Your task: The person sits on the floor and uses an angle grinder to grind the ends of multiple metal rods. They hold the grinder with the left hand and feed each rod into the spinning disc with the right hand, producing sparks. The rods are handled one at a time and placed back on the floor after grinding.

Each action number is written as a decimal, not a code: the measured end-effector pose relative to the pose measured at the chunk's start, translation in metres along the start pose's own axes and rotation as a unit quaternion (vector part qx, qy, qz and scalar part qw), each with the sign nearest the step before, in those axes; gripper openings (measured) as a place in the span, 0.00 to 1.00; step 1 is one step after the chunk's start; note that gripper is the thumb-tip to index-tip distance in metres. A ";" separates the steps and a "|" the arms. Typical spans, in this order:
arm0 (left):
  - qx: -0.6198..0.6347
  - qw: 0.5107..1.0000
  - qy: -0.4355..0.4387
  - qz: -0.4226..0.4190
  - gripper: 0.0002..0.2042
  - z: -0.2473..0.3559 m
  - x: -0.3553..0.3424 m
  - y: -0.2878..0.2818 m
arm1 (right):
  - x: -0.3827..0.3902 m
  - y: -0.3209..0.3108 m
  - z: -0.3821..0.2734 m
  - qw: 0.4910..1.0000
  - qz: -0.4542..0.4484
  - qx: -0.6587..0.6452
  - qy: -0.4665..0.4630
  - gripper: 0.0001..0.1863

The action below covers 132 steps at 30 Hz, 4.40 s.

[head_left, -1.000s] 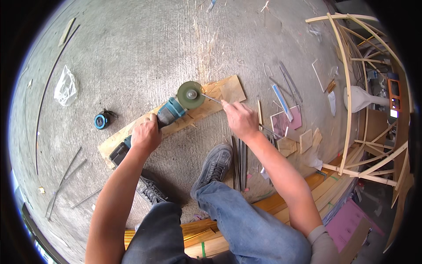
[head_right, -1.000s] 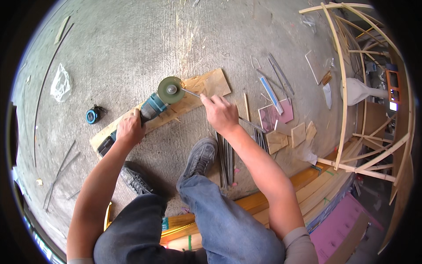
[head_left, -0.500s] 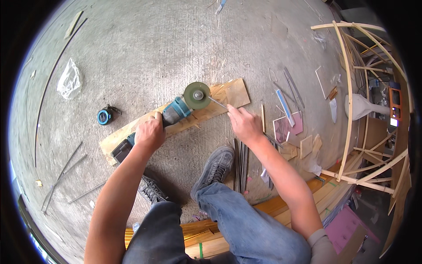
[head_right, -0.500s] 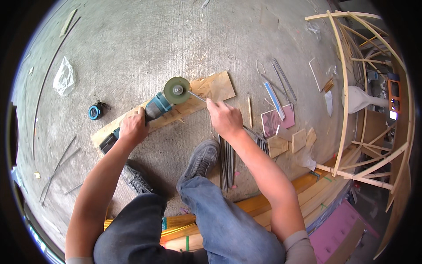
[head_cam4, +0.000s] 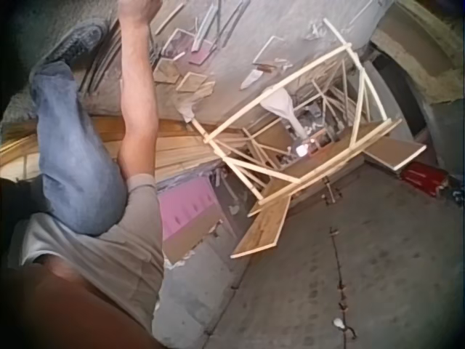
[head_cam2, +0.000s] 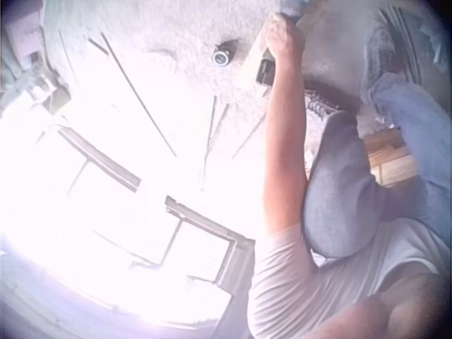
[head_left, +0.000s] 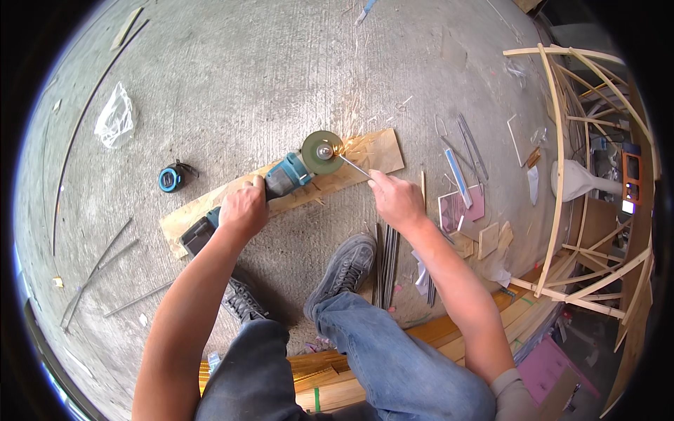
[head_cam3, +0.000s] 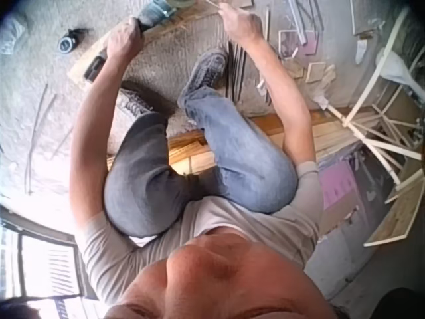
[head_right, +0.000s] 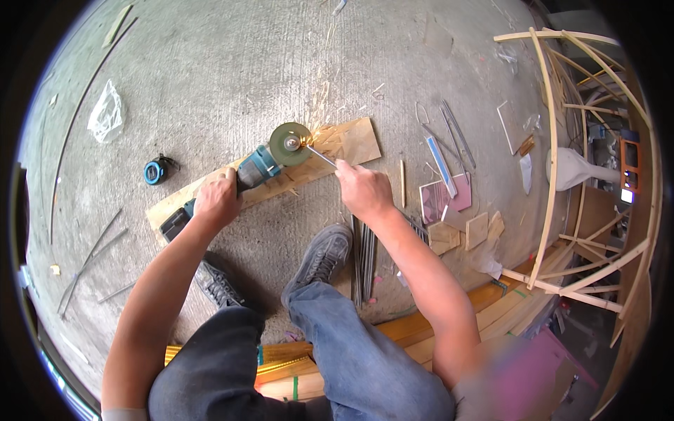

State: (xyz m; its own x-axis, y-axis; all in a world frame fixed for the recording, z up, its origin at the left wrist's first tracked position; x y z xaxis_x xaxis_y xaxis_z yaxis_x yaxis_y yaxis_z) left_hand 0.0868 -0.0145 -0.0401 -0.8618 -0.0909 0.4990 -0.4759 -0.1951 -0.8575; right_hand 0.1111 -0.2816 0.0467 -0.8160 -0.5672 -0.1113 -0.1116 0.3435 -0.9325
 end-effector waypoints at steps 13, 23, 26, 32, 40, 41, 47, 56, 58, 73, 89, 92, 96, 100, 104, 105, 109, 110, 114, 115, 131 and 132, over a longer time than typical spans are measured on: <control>0.010 1.000 0.006 0.009 0.20 0.001 0.001 -0.003 | -0.004 0.002 0.002 0.995 -0.078 -0.020 0.056 0.08; 0.004 1.000 0.012 0.007 0.24 0.002 0.003 -0.005 | -0.002 0.006 0.007 0.990 -0.103 -0.031 0.090 0.13; 0.008 1.000 0.017 0.017 0.22 0.002 0.003 -0.005 | -0.002 0.004 0.008 0.989 -0.097 -0.048 0.096 0.13; 0.013 1.000 0.019 0.018 0.16 0.002 0.003 -0.006 | 0.000 0.014 0.017 0.973 -0.117 -0.145 0.136 0.14; 0.026 0.999 0.013 0.017 0.11 0.002 0.002 -0.006 | 0.011 0.035 0.023 0.881 -0.163 -0.351 0.271 0.16; 0.026 0.999 0.013 0.016 0.11 0.003 0.002 -0.007 | 0.015 0.038 0.024 0.861 -0.163 -0.382 0.293 0.16; 0.030 0.999 0.015 0.022 0.11 -0.001 0.003 -0.005 | 0.031 0.051 0.013 0.707 -0.158 -0.552 0.414 0.15; 0.025 1.000 0.015 0.013 0.11 0.003 0.003 -0.007 | 0.050 0.070 0.006 0.518 -0.090 -0.725 0.446 0.15; 0.024 1.000 0.012 0.012 0.11 0.004 0.004 -0.009 | 0.054 0.064 0.005 0.526 -0.041 -0.732 0.432 0.17; 0.016 1.000 0.003 0.004 0.15 0.002 0.003 -0.008 | -0.003 -0.048 0.030 0.990 -0.099 0.017 0.096 0.18; 0.030 0.999 0.018 0.024 0.13 0.000 0.004 -0.005 | -0.101 -0.037 -0.037 0.936 -0.232 0.240 -0.115 0.05; 0.030 0.999 0.020 0.027 0.13 -0.001 0.003 -0.003 | -0.106 -0.031 -0.050 0.914 -0.241 0.285 -0.158 0.05; 0.028 0.999 0.021 0.023 0.12 0.001 0.002 -0.004 | -0.113 -0.030 -0.067 0.895 -0.237 0.332 -0.181 0.04; 0.031 0.999 0.014 0.025 0.11 0.000 0.001 -0.004 | -0.117 -0.028 -0.078 0.884 -0.219 0.360 -0.203 0.04; 0.025 0.999 0.016 0.020 0.11 0.000 0.002 -0.004 | -0.119 -0.024 -0.086 0.875 -0.225 0.370 -0.216 0.04; 0.022 1.000 0.014 0.016 0.11 -0.001 0.002 -0.003 | -0.120 -0.023 -0.088 0.874 -0.226 0.370 -0.219 0.04; 0.017 1.000 0.008 0.008 0.12 0.000 0.001 -0.002 | -0.123 -0.022 -0.093 0.867 -0.233 0.376 -0.228 0.05; 0.018 1.000 0.008 0.005 0.12 0.000 0.001 -0.002 | -0.124 -0.022 -0.094 0.865 -0.236 0.379 -0.228 0.06; 0.017 1.000 0.004 -0.003 0.14 0.001 0.002 -0.004 | -0.125 -0.022 -0.098 0.864 -0.232 0.384 -0.229 0.04; 0.016 1.000 0.002 -0.005 0.15 0.001 0.002 -0.004 | -0.126 -0.021 -0.098 0.861 -0.233 0.389 -0.229 0.04; 0.034 0.999 0.001 0.008 0.17 0.001 -0.002 -0.001 | 0.077 -0.075 0.154 0.708 0.328 -0.524 0.341 0.15; 0.030 1.000 -0.002 0.005 0.17 -0.002 -0.002 0.000 | 0.096 -0.072 0.157 0.641 0.385 -0.573 0.337 0.15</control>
State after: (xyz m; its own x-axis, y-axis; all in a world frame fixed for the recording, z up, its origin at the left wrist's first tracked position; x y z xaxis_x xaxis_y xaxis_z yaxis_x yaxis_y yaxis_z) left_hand 0.0882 -0.0121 -0.0417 -0.8661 -0.0972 0.4903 -0.4553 -0.2515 -0.8541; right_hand 0.1296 -0.4781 0.0491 -0.8959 0.4196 0.1459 0.4427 0.8701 0.2165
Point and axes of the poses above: each hand's wrist, its own x-axis away from the middle knuckle, its own y-axis out of the palm, z = x × y, the point moved 9 cm from there along -x, towards the middle knuckle, and after that the axes turned 15 degrees about -y, right-handed, at the moved point
